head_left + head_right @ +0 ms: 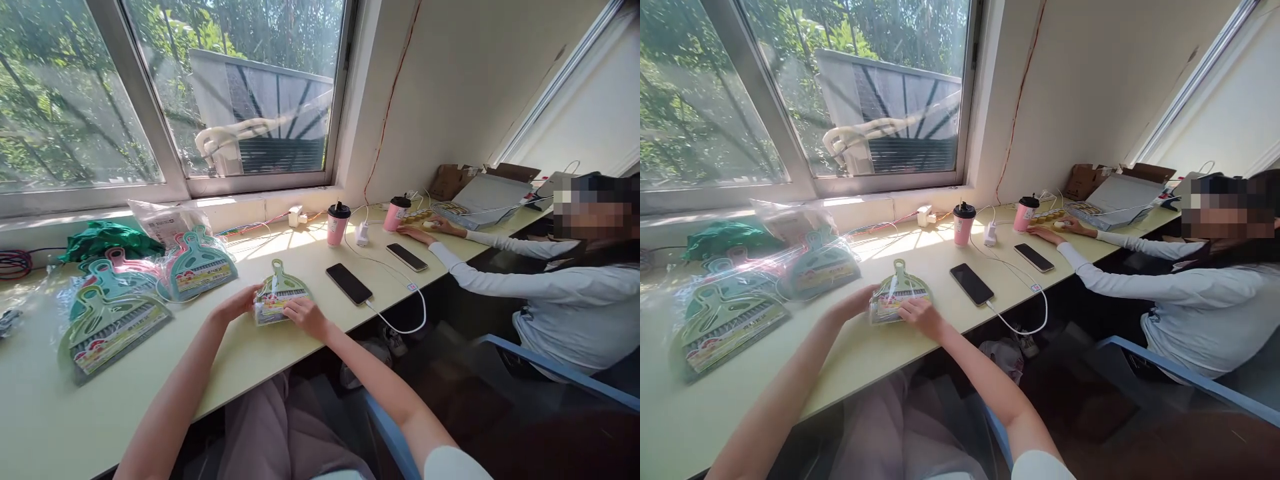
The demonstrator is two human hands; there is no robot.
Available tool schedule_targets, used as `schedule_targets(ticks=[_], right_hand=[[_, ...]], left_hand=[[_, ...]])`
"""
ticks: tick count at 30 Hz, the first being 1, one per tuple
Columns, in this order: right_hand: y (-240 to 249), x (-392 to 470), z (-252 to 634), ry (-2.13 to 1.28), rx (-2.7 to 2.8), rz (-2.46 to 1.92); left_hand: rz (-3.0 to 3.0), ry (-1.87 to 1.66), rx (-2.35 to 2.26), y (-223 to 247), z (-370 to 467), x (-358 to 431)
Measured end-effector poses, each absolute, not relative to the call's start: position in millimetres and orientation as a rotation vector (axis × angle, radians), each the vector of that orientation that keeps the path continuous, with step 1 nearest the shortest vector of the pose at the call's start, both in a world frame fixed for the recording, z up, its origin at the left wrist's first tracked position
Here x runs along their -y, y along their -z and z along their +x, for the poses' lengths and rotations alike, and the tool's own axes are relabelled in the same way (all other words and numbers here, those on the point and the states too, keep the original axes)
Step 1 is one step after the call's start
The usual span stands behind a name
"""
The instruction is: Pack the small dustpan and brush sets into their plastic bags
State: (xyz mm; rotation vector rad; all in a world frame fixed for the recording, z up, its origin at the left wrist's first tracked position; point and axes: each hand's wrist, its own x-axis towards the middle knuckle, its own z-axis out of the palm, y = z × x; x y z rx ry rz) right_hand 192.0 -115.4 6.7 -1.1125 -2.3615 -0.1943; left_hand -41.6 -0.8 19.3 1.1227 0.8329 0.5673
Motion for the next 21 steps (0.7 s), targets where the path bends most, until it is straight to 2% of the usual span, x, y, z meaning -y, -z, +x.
schedule_targets(ticks=[4, 13, 18, 21], right_hand=[[-14.2, 107.8, 188.8, 0.273, 2.496, -1.1], [-7.3, 64.6, 164.8, 0.027, 2.289, -0.966], [3.1, 50.0, 145.6, -0.285, 1.965, -1.24], [2.9, 37.0, 131.1, -0.515, 1.581, -1.204]], left_hand=[[1.097, -0.592, -0.879, -22.2, -31.9, 3.6], [0.812, -1.381, -1.029, -23.3, -62.8, -17.4], [0.843, -1.444, -1.01, -17.1, -60.6, -14.3], [0.844, -1.525, -1.003, -12.1, -59.3, -15.0]])
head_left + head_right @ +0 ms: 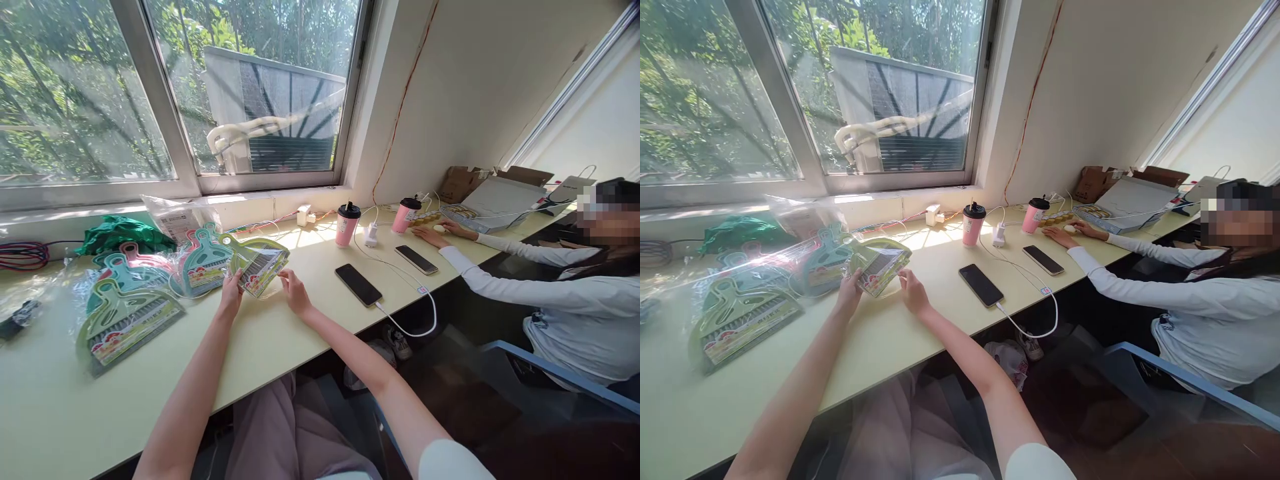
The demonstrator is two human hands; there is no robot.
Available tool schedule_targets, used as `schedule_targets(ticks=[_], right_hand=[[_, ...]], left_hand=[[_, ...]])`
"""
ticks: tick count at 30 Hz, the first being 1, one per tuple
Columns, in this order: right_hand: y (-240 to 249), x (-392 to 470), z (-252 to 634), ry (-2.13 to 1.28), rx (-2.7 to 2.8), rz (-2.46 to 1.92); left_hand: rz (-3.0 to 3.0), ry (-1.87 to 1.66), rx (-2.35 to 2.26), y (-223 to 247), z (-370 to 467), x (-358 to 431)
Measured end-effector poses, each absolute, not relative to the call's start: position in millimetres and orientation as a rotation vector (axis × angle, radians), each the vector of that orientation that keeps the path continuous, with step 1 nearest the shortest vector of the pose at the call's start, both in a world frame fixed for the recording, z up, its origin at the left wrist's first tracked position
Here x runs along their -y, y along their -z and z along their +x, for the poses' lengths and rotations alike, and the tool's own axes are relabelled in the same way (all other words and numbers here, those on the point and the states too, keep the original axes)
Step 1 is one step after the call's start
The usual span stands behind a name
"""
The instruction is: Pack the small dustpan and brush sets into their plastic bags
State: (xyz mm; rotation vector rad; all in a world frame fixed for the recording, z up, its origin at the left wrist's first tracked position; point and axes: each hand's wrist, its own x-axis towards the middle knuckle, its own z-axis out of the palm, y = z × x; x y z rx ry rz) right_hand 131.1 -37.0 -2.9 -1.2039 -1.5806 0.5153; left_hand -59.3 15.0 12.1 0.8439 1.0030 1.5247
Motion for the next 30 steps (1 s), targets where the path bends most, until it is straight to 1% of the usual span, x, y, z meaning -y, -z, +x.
schedule_targets(ticks=[4, 6, 9, 13, 16, 18, 22, 30], right_hand=[[-0.6, 9.7, 111.1, -0.959, 1.073, -1.086], [-2.6, -2.1, 105.3, -1.079, 0.95, -1.058], [-5.2, -9.6, 104.8, -1.1, 0.939, -1.068], [-6.1, -7.0, 112.5, -1.21, 0.905, -1.029], [-5.4, -5.5, 116.9, -1.251, 0.837, -1.096], [-5.0, -5.6, 118.5, -1.245, 0.812, -1.128], [-6.0, -3.5, 119.8, -1.225, 0.827, -1.12], [-14.0, 11.6, 113.3, -1.265, 1.006, -1.079]], left_hand=[[0.843, -1.602, -0.996, -9.3, -66.9, -19.0], [0.842, -1.615, -0.993, -10.7, -69.7, -19.1], [0.806, -1.599, -1.0, -14.3, -69.6, -16.1], [0.948, -1.449, -0.992, -15.2, -64.5, -10.2], [1.057, -1.362, -0.999, -12.5, -60.6, -8.8], [1.028, -1.359, -1.02, -10.6, -59.4, -10.5], [0.916, -1.454, -1.081, -9.5, -63.7, -16.6], [0.71, -1.75, -1.155, -20.8, -80.3, -17.7]])
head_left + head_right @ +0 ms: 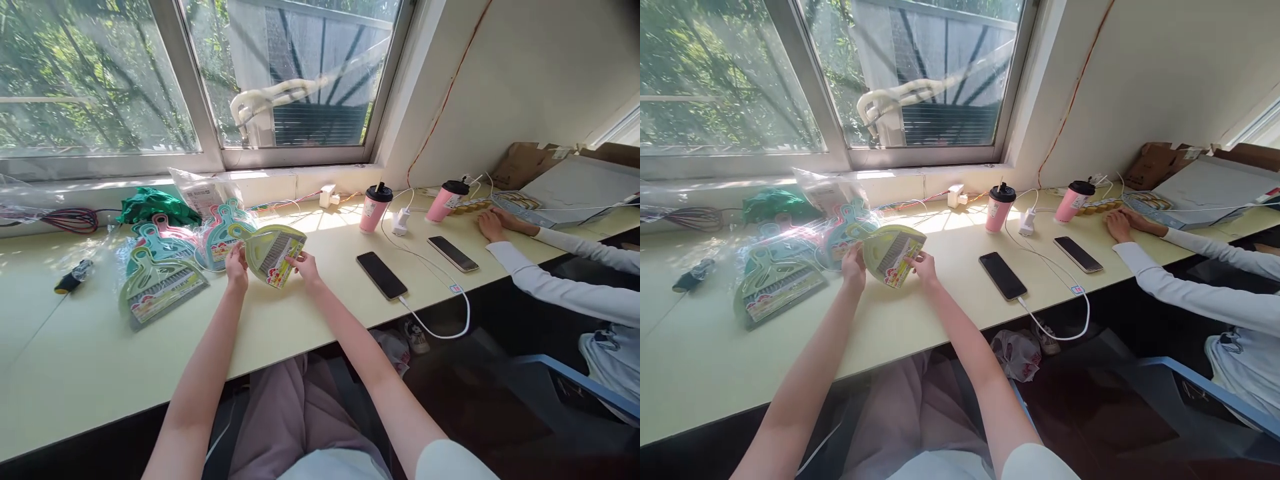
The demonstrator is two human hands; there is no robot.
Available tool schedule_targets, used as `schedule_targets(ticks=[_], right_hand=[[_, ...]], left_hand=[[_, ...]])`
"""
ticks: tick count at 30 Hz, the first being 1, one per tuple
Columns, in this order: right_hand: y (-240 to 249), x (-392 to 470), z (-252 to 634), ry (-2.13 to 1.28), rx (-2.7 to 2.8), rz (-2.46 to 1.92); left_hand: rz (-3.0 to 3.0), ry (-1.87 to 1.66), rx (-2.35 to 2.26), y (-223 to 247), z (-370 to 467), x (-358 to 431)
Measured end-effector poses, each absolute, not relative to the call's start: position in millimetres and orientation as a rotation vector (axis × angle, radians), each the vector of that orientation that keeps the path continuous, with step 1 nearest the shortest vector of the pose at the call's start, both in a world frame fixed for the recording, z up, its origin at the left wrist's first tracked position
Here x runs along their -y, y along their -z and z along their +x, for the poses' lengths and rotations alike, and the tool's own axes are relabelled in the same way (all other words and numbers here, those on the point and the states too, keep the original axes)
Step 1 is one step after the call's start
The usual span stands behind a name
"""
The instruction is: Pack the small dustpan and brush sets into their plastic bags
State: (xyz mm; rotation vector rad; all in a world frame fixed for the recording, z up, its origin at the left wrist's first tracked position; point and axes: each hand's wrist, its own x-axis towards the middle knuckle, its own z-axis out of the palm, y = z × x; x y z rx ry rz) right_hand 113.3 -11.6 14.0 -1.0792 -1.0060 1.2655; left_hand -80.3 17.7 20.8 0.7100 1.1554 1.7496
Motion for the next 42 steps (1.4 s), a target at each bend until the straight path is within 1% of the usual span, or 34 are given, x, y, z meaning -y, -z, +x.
schedule_targets(ticks=[6, 9, 10, 12, 15, 16, 18, 21, 25, 27, 29, 31, 33, 35, 37, 40, 42], right_hand=[[-20.6, 12.3, 124.4, -1.258, 1.032, -1.104], [-24.2, 15.0, 136.8, -1.318, 1.177, -1.088], [-25.5, 17.1, 139.4, -1.354, 1.249, -1.071], [-27.9, 22.3, 140.8, -1.439, 1.378, -1.041], [-31.2, 28.8, 137.1, -1.543, 1.449, -1.048], [-32.1, 29.6, 136.0, -1.563, 1.439, -1.064], [-33.6, 28.4, 136.1, -1.545, 1.39, -1.098], [-34.0, 21.3, 141.9, -1.407, 1.274, -1.136], [-28.5, 10.0, 152.4, -1.164, 0.992, -1.17], [-22.7, 6.0, 156.2, -1.081, 0.83, -1.168], [-15.7, 2.6, 158.5, -1.061, 0.701, -1.166], [-8.6, -1.1, 159.3, -1.073, 0.628, -1.178], [-2.0, -5.6, 158.9, -1.07, 0.607, -1.211], [4.1, -10.8, 157.7, -1.043, 0.627, -1.266], [9.6, -15.9, 156.1, -1.0, 0.676, -1.34], [16.5, -21.5, 154.2, -0.931, 0.764, -1.421], [19.9, -23.3, 154.3, -0.906, 0.805, -1.443]], left_hand=[[0.856, -1.735, -1.138, -35.6, -98.2, -13.4], [0.976, -1.731, -1.051, -47.0, -124.6, -6.0], [1.009, -1.66, -1.028, -50.3, -133.5, -2.4], [1.094, -1.384, -1.002, -54.9, -146.6, 5.9], [1.276, -0.987, -1.088, -57.1, -149.1, 17.3], [1.326, -0.92, -1.126, -57.1, -146.6, 19.8], [1.361, -0.899, -1.175, -56.8, -141.4, 21.7], [1.266, -1.094, -1.184, -56.8, -143.2, 17.9], [0.973, -1.649, -1.316, -59.5, -165.1, 11.0], [0.776, -1.95, -1.488, -62.0, -176.9, 12.6], [0.683, -2.217, -1.756, -64.7, -184.0, 18.4], [0.739, -2.419, -2.027, -68.7, -182.7, 26.0], [0.951, -2.53, -2.116, -76.5, -169.7, 33.7], [1.312, -2.558, -1.943, -91.6, -143.7, 44.8], [1.716, -2.518, -1.594, -114.8, -107.1, 67.5], [2.16, -2.15, -0.902, -158.3, -49.2, 137.0], [2.305, -1.945, -0.592, -184.5, -22.5, 200.5]])
